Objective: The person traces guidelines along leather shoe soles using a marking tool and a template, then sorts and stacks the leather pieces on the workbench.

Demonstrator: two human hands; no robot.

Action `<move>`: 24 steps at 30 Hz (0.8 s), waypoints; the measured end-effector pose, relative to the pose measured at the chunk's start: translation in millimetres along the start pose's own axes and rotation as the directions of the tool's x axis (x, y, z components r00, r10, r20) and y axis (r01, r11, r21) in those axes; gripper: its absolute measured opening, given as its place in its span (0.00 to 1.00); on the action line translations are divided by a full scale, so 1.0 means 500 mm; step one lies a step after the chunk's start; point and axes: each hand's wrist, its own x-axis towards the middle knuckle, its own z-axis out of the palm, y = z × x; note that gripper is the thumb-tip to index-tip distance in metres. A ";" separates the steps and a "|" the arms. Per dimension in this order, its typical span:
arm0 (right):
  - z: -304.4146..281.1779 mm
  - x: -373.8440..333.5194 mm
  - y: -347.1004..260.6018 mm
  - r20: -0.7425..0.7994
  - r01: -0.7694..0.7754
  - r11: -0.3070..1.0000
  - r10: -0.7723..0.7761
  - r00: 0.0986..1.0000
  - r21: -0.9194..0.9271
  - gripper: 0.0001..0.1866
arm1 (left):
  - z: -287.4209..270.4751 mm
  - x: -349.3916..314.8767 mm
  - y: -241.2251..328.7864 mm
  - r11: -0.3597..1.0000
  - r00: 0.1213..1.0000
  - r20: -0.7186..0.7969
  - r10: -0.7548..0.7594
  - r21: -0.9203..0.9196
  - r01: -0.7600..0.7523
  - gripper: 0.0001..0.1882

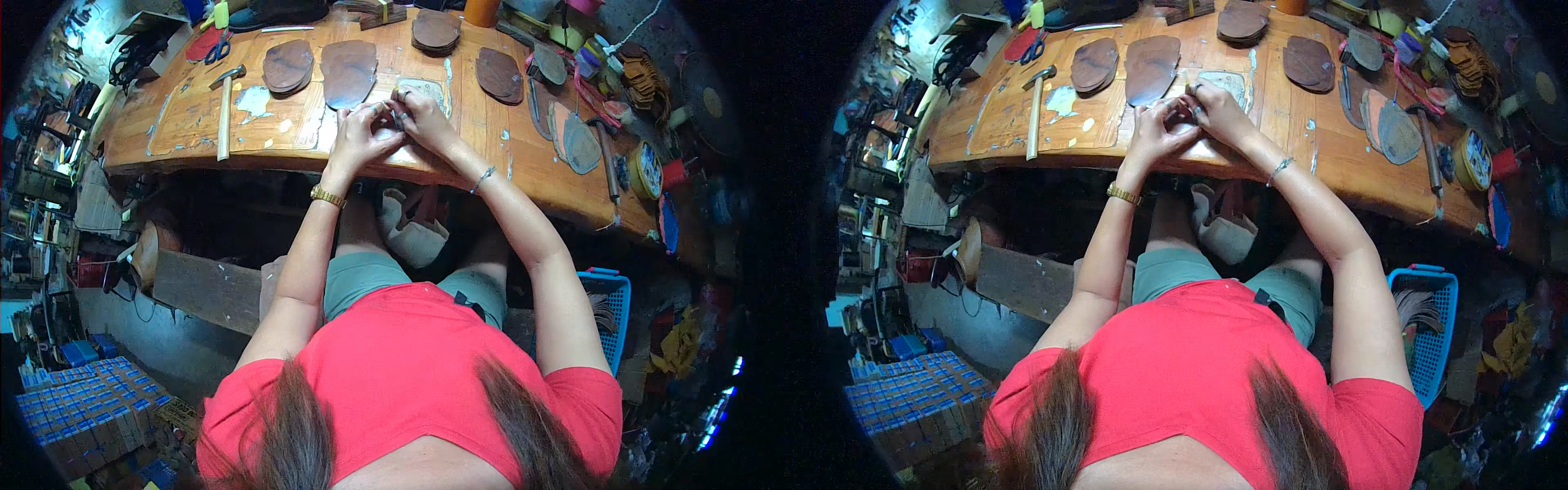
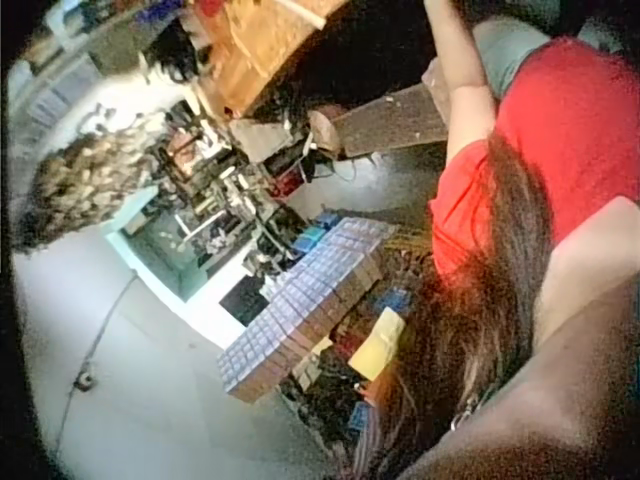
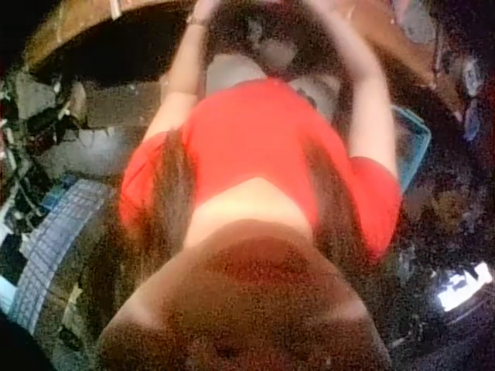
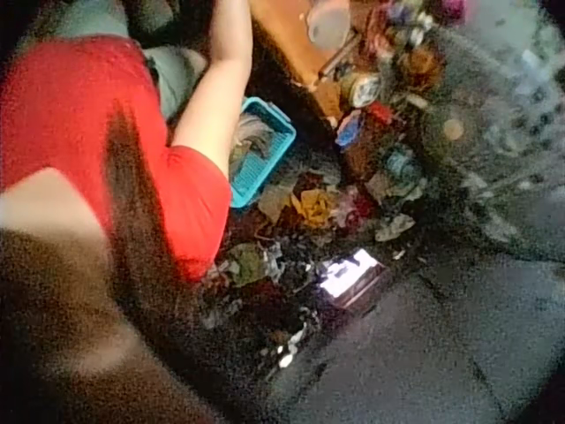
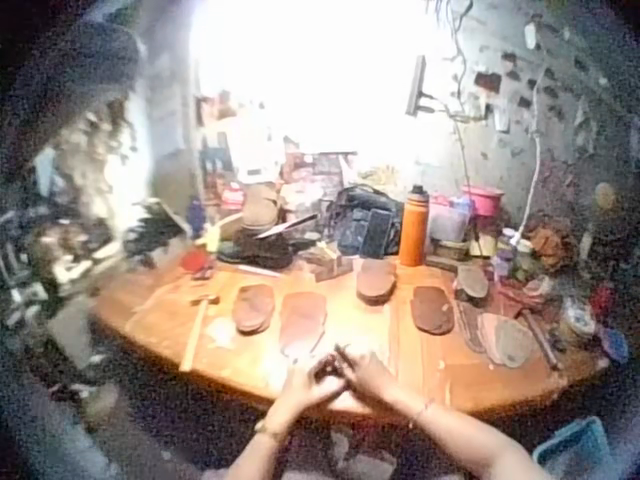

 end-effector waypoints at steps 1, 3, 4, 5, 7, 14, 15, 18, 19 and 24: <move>-0.002 0.003 -0.001 -0.002 -0.044 0.999 0.044 0.999 0.010 0.09 | 0.000 0.000 0.002 1.000 1.000 0.000 0.001 0.001 -0.001 0.24; -0.005 0.012 0.000 -0.065 -0.134 0.988 0.139 0.988 0.072 0.10 | 0.000 -0.005 0.004 1.000 1.000 -0.010 0.007 -0.015 -0.007 0.24; -0.007 0.017 -0.002 -0.028 -0.305 0.931 0.317 0.948 0.201 0.10 | 0.002 -0.006 -0.002 1.000 0.999 -0.028 0.030 -0.005 -0.031 0.25; -0.008 0.022 -0.005 0.033 -0.463 0.828 0.479 0.877 0.317 0.11 | 0.001 -0.006 -0.007 1.000 0.999 -0.029 0.029 -0.004 -0.029 0.25; 0.000 0.024 0.001 -0.089 -0.066 0.997 0.070 0.994 0.044 0.10 | 0.001 -0.004 -0.006 0.999 0.999 -0.025 0.037 -0.028 -0.038 0.25; 0.000 0.021 0.015 -0.046 -0.323 0.924 0.338 0.940 0.204 0.09 | -0.013 -0.003 0.021 0.998 0.999 0.013 -0.031 -0.059 0.032 0.23; -0.006 0.023 0.002 0.035 -0.474 0.835 0.484 0.874 0.280 0.09 | -0.012 -0.003 0.018 1.000 0.999 -0.043 0.028 -0.012 -0.028 0.22; 0.013 0.021 0.015 -0.105 0.015 0.999 -0.018 0.994 -0.031 0.09 | -0.012 -0.005 0.011 0.998 0.996 -0.069 0.064 0.033 -0.062 0.21; 0.014 0.019 0.016 -0.106 0.014 0.999 -0.017 0.994 -0.030 0.09 | -0.013 -0.005 0.011 0.999 0.998 -0.043 0.039 0.027 -0.038 0.20; 0.010 0.024 0.029 -0.078 -0.142 0.984 0.151 0.985 0.109 0.10 | -0.007 -0.005 0.010 0.999 0.999 -0.035 0.034 0.027 -0.033 0.21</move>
